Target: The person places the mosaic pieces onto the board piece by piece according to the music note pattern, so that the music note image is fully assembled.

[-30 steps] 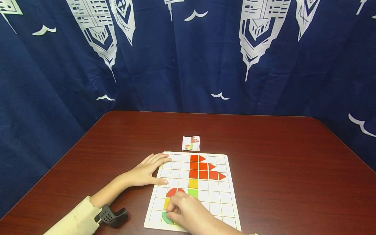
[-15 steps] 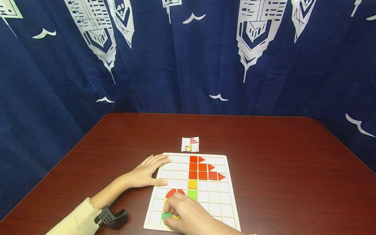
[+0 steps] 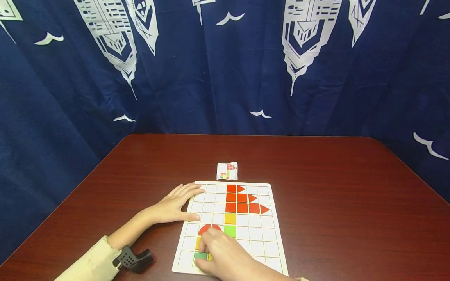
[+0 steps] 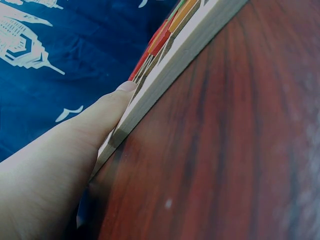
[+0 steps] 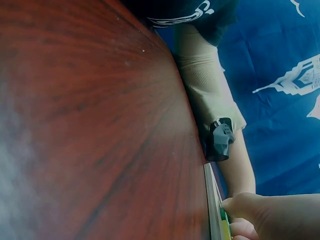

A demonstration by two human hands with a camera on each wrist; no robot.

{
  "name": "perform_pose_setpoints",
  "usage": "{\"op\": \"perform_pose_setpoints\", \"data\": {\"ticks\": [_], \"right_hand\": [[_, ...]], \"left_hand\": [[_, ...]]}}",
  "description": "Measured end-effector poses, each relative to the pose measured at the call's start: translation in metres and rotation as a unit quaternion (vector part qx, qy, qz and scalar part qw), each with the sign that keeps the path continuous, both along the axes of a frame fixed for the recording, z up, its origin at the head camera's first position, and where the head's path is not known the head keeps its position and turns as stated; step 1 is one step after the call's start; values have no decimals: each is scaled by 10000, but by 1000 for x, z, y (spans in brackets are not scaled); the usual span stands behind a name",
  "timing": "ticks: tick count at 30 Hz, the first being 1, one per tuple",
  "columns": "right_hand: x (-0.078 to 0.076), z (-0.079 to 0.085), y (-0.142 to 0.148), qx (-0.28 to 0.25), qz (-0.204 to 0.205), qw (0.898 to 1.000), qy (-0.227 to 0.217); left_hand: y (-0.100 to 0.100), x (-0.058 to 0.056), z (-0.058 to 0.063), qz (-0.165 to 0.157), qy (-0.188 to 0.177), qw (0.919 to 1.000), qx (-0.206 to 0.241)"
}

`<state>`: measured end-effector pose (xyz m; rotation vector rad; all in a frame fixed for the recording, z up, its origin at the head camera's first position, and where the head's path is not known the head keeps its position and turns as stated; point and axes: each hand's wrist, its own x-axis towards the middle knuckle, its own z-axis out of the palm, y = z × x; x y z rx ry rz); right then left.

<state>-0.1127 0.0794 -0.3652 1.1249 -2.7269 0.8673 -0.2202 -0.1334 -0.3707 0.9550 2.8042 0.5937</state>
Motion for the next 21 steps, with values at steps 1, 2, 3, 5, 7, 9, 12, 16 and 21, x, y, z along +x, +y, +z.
{"op": "perform_pose_setpoints", "data": {"ticks": [1,2,3,5,7,9,12,16,21], "right_hand": [[0,0,0,-8,-16,10000,12],[0,0,0,-14,-23,10000,16],[0,0,0,-28,-25,10000,32],[1,0,-1,-59,-19,10000,21],[1,0,-1,-189,4,9998,-87],[0,1,0,-395,47,9987,-318],[-4,5,2,-786,104,9922,-959],[-12,14,8,-1226,102,9740,-1904],[-27,27,22,-1839,-203,9557,-2290]], "left_hand": [[0,0,0,-6,0,10000,5],[0,0,1,-7,-9,10000,9],[0,0,1,-10,-10,10000,19],[0,0,1,-13,0,10000,15],[-1,1,0,-10,-9,10000,6],[-1,1,0,-9,-4,10000,-2],[-1,2,0,-14,-20,10000,-27],[-2,2,-1,0,-22,10000,-47],[-2,3,-2,14,38,10000,-32]]}}
